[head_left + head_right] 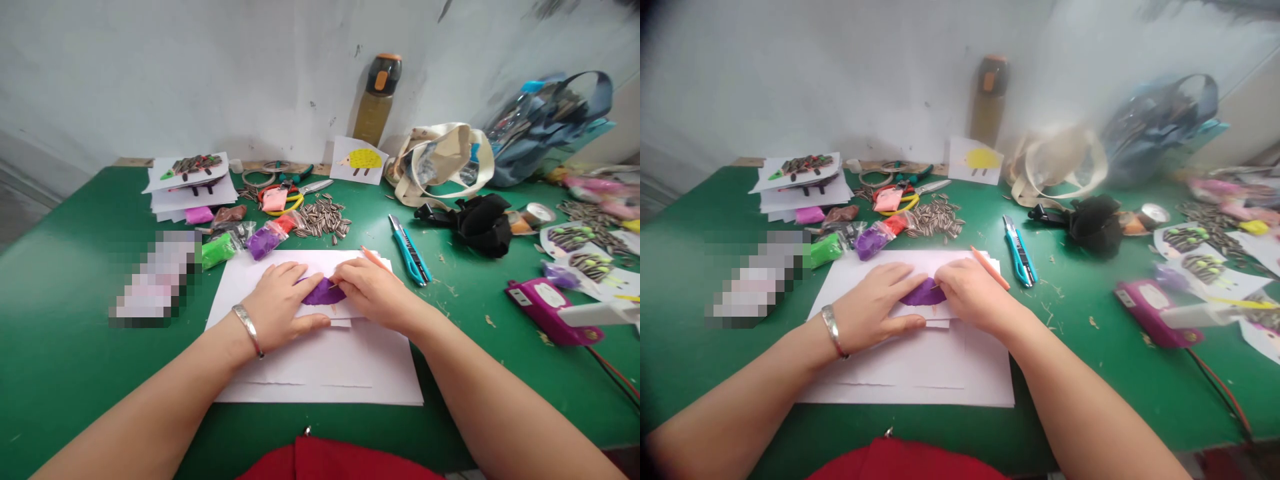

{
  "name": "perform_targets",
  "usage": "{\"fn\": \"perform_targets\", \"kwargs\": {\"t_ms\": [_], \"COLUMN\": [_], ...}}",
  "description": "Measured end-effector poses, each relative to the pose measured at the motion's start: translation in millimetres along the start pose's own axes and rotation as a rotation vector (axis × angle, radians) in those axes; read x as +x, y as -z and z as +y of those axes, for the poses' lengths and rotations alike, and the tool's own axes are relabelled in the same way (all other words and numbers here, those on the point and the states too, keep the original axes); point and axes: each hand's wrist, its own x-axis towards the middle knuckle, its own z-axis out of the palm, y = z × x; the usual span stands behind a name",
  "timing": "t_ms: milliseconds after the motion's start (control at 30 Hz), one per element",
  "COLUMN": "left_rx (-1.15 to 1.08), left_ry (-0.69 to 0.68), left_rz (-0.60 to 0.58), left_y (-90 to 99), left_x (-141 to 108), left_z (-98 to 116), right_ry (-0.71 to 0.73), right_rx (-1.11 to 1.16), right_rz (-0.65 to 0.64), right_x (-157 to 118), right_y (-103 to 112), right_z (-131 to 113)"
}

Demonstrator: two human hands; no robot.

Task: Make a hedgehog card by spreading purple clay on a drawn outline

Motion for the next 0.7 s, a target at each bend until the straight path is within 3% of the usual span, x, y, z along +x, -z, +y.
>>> {"fn": "perform_targets", "kwargs": {"t_ms": [300, 533, 700], "left_rx": [0.002, -0.074, -0.055], "left_ry": [0.080, 0.036, 0.080], "left_rz": [0.041, 0.061, 0.065], "left_y": [-4.5, -0.9, -5.8], "left_x": [4, 1, 2], "left_z": [5, 1, 2], "right_ry": [-0.011, -0.013, -0.016], "right_rx": [0.006, 0.088, 0.113], "right_rz": [-0.008, 0.033, 0.066], "right_x": [0, -2, -3], "right_y": [0, -4, -6], "right_z": [-1, 6, 9]}}
